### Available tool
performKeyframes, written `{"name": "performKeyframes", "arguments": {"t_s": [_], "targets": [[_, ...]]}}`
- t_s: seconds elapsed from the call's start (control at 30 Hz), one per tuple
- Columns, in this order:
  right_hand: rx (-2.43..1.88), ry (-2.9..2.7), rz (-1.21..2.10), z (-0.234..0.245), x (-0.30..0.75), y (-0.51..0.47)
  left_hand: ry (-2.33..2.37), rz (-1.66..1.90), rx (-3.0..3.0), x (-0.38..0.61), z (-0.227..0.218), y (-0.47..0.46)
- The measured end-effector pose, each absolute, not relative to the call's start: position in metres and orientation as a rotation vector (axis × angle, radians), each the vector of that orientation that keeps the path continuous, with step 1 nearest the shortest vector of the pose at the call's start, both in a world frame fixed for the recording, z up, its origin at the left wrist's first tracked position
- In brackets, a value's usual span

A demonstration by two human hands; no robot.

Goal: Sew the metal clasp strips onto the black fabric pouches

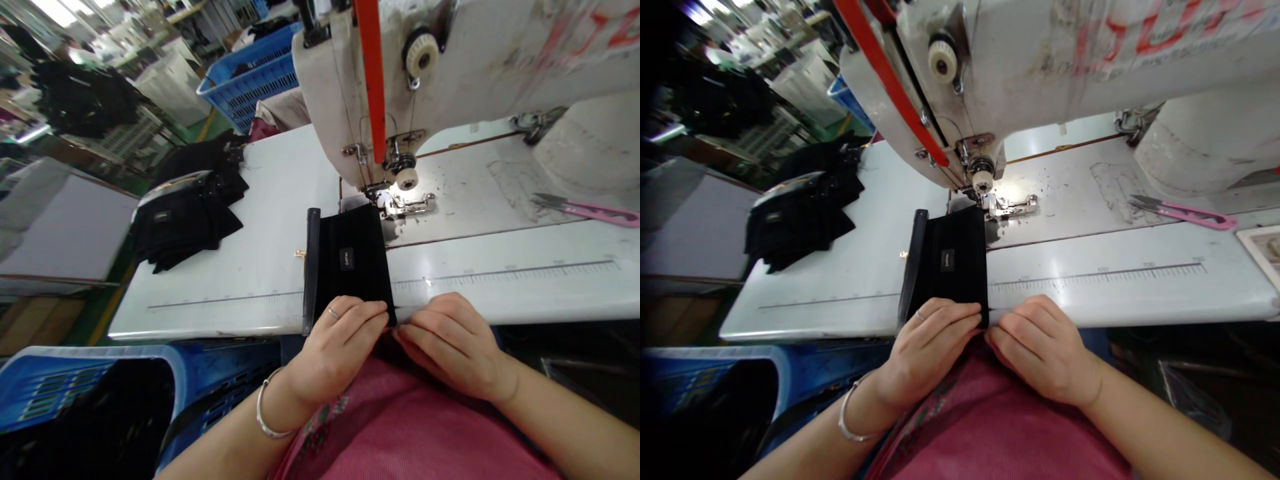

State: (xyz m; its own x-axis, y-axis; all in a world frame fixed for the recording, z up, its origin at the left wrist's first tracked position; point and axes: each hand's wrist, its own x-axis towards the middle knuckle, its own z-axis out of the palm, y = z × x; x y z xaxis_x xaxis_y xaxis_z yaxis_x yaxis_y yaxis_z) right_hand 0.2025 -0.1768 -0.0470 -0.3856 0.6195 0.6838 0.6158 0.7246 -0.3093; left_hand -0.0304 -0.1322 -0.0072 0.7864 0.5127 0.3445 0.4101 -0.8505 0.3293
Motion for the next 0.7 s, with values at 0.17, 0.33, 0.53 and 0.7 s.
{"name": "performKeyframes", "arguments": {"t_s": [0.17, 0.33, 0.53, 0.7], "targets": [[-1.004, -2.057, 0.019, -0.047, 0.200, -0.178, 0.721, 0.681, 2.729, -0.032, -0.017, -0.130], [-0.983, -2.073, -0.015, -0.044, 0.198, -0.176, 0.726, 0.592, 2.789, -0.030, -0.003, -0.141], [-0.888, -2.250, 0.057, -0.028, 0.205, -0.167, 0.703, 0.227, 2.989, -0.019, 0.049, -0.119], [-0.905, -2.264, 0.038, -0.011, 0.200, -0.159, 0.821, 0.249, 2.926, -0.008, 0.026, -0.061]]}}
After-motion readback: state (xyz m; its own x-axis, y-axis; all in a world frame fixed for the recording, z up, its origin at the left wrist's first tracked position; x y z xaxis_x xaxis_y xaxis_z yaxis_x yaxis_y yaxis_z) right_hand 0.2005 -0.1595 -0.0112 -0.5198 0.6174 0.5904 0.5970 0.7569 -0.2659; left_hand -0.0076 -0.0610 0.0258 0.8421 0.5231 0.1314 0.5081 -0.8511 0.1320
